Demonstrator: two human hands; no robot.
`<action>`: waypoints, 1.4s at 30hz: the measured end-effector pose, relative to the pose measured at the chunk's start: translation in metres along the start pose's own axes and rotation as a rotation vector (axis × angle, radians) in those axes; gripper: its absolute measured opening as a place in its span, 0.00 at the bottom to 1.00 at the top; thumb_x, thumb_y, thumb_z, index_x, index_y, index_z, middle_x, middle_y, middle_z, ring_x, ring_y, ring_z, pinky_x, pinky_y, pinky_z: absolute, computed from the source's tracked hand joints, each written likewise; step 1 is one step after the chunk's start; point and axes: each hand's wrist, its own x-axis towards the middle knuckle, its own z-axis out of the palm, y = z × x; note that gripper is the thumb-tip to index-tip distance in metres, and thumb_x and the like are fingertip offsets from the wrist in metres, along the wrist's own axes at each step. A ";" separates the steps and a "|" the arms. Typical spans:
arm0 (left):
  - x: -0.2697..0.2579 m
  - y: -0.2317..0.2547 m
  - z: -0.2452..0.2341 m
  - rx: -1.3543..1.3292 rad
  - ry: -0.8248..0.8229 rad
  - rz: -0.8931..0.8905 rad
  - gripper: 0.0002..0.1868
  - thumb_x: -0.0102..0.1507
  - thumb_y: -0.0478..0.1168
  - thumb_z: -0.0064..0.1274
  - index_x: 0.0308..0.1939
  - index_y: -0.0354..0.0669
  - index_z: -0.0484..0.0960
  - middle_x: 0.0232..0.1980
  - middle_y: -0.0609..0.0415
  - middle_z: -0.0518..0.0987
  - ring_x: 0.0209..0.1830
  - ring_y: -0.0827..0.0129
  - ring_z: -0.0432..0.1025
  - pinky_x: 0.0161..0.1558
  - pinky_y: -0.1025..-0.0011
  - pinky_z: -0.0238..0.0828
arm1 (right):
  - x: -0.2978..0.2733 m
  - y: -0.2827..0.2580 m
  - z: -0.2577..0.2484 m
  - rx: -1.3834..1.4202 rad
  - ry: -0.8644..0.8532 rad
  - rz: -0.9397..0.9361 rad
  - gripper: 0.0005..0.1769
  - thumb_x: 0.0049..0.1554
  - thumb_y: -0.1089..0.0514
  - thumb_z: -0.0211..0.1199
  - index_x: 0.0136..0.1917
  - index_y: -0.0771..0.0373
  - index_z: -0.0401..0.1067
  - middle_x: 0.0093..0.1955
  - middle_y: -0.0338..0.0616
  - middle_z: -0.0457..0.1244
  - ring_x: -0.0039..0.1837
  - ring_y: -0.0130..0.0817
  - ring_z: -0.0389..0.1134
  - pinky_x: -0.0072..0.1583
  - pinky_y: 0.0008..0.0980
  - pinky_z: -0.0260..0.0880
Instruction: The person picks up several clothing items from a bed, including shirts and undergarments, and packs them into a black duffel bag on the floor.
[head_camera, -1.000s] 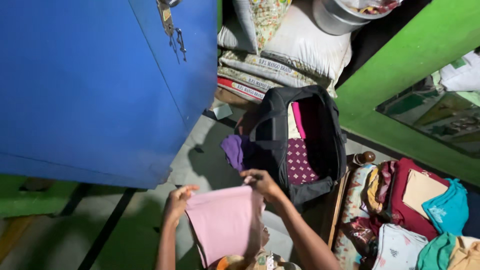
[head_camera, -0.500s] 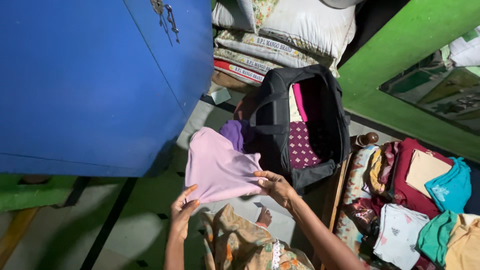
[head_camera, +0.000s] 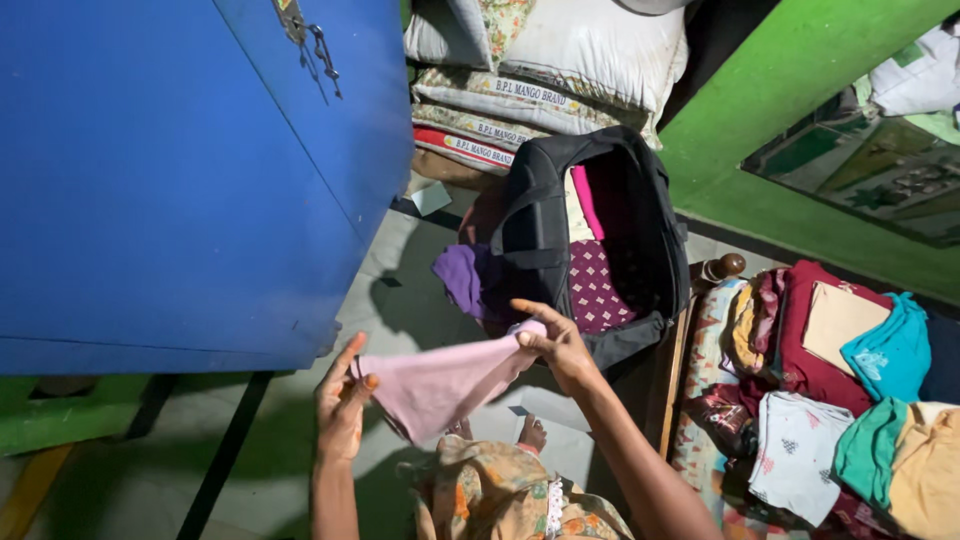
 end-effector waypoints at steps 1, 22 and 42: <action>0.001 0.000 0.007 0.053 -0.051 0.037 0.35 0.59 0.32 0.62 0.70 0.35 0.70 0.59 0.54 0.77 0.53 0.75 0.71 0.55 0.75 0.68 | -0.001 -0.001 -0.001 0.041 0.012 -0.024 0.29 0.55 0.67 0.67 0.69 0.64 0.69 0.46 0.40 0.69 0.48 0.28 0.70 0.53 0.29 0.74; -0.043 0.067 0.063 0.617 0.064 0.223 0.25 0.55 0.29 0.63 0.57 0.40 0.85 0.55 0.50 0.85 0.53 0.68 0.78 0.55 0.71 0.72 | -0.061 -0.035 0.030 -0.905 0.129 -0.365 0.31 0.46 0.73 0.69 0.63 0.57 0.76 0.58 0.48 0.69 0.56 0.37 0.74 0.55 0.32 0.75; -0.082 0.116 0.243 1.061 0.234 0.536 0.14 0.52 0.29 0.64 0.41 0.42 0.86 0.49 0.45 0.77 0.35 0.60 0.72 0.38 0.66 0.69 | -0.170 -0.083 -0.123 -0.990 0.218 -0.838 0.12 0.40 0.66 0.72 0.41 0.63 0.76 0.36 0.41 0.67 0.40 0.41 0.72 0.46 0.35 0.70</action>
